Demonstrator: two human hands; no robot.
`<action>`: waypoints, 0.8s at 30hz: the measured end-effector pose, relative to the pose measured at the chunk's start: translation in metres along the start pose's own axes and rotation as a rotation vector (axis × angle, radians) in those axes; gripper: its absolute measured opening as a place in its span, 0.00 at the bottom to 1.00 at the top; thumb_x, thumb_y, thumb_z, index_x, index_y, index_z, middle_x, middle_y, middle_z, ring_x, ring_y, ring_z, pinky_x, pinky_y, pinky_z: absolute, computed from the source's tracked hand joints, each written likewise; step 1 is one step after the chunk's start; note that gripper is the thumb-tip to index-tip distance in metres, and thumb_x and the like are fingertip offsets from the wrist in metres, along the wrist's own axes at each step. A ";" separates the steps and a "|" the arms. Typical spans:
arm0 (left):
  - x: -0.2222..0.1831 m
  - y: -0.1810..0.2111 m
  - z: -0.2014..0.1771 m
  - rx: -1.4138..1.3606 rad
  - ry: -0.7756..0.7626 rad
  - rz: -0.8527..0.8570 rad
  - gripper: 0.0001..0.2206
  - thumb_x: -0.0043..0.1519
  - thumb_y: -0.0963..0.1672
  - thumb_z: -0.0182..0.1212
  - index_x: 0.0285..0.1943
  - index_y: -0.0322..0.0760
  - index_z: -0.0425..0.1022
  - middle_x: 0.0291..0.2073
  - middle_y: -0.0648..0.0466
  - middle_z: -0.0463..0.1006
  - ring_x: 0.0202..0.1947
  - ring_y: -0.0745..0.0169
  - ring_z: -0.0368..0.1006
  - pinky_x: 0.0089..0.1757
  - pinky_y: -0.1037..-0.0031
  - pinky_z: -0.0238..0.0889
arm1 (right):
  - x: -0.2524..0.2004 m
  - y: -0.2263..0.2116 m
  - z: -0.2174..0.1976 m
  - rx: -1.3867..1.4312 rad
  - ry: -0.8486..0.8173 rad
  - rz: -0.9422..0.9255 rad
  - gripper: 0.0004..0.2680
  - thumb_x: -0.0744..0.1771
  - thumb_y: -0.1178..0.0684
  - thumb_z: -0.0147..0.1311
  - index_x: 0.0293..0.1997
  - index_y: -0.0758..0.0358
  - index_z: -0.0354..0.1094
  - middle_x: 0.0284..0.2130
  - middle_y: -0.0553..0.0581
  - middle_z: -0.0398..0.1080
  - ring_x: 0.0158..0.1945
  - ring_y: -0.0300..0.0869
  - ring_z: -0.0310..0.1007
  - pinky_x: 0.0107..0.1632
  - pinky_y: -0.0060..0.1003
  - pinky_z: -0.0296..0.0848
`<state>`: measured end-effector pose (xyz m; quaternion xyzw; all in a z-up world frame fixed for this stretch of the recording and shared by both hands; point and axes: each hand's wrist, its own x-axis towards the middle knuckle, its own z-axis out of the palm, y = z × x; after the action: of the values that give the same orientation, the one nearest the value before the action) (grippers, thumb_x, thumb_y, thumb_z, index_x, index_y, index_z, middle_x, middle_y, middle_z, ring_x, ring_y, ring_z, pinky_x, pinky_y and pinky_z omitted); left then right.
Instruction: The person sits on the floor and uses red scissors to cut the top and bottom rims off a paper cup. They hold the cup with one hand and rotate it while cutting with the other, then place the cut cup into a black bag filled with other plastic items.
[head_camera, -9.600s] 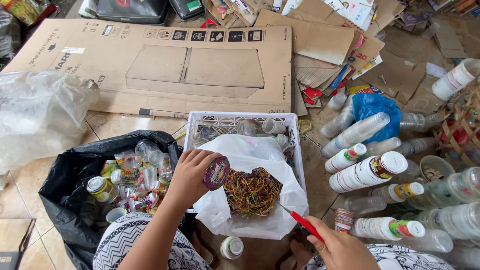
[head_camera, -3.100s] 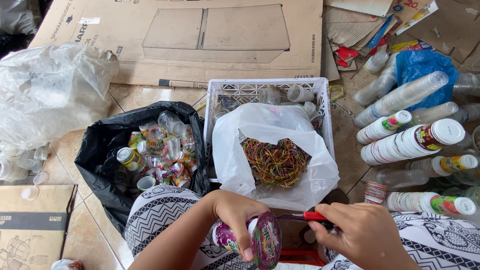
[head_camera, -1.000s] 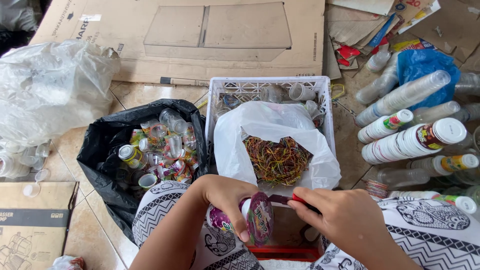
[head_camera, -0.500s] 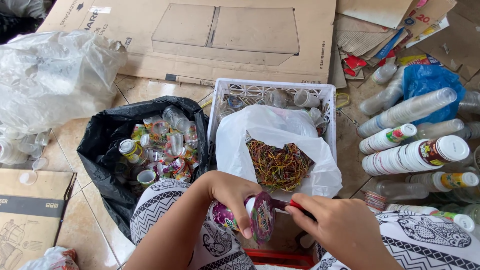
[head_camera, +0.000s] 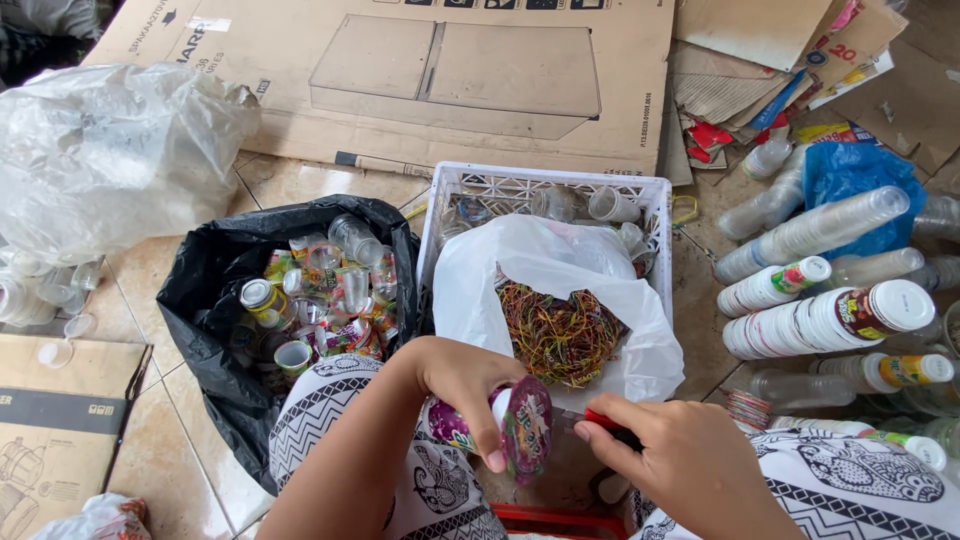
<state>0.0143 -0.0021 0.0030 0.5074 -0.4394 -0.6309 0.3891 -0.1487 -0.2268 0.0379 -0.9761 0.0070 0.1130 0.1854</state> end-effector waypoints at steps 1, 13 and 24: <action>-0.001 0.001 0.002 0.001 0.001 0.000 0.16 0.45 0.51 0.71 0.30 0.36 0.79 0.23 0.56 0.80 0.19 0.68 0.69 0.25 0.80 0.63 | 0.000 -0.001 0.000 -0.001 0.001 -0.001 0.10 0.64 0.31 0.52 0.37 0.36 0.74 0.22 0.39 0.81 0.21 0.45 0.77 0.27 0.41 0.69; -0.003 -0.002 -0.001 -0.026 0.066 0.010 0.15 0.46 0.48 0.72 0.34 0.34 0.81 0.27 0.58 0.80 0.24 0.69 0.68 0.30 0.79 0.65 | 0.005 0.003 -0.006 0.097 -0.288 0.160 0.11 0.63 0.29 0.51 0.41 0.28 0.77 0.28 0.37 0.84 0.30 0.40 0.79 0.36 0.33 0.73; 0.005 0.005 0.000 -0.036 0.126 -0.009 0.19 0.43 0.51 0.73 0.36 0.34 0.80 0.30 0.57 0.81 0.26 0.67 0.69 0.32 0.78 0.65 | 0.010 0.010 0.004 0.129 -0.339 0.134 0.13 0.65 0.29 0.47 0.44 0.30 0.76 0.28 0.43 0.82 0.34 0.41 0.81 0.39 0.36 0.73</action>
<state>0.0140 -0.0083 0.0061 0.5410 -0.4004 -0.6074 0.4220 -0.1406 -0.2342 0.0286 -0.9266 0.0477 0.2870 0.2382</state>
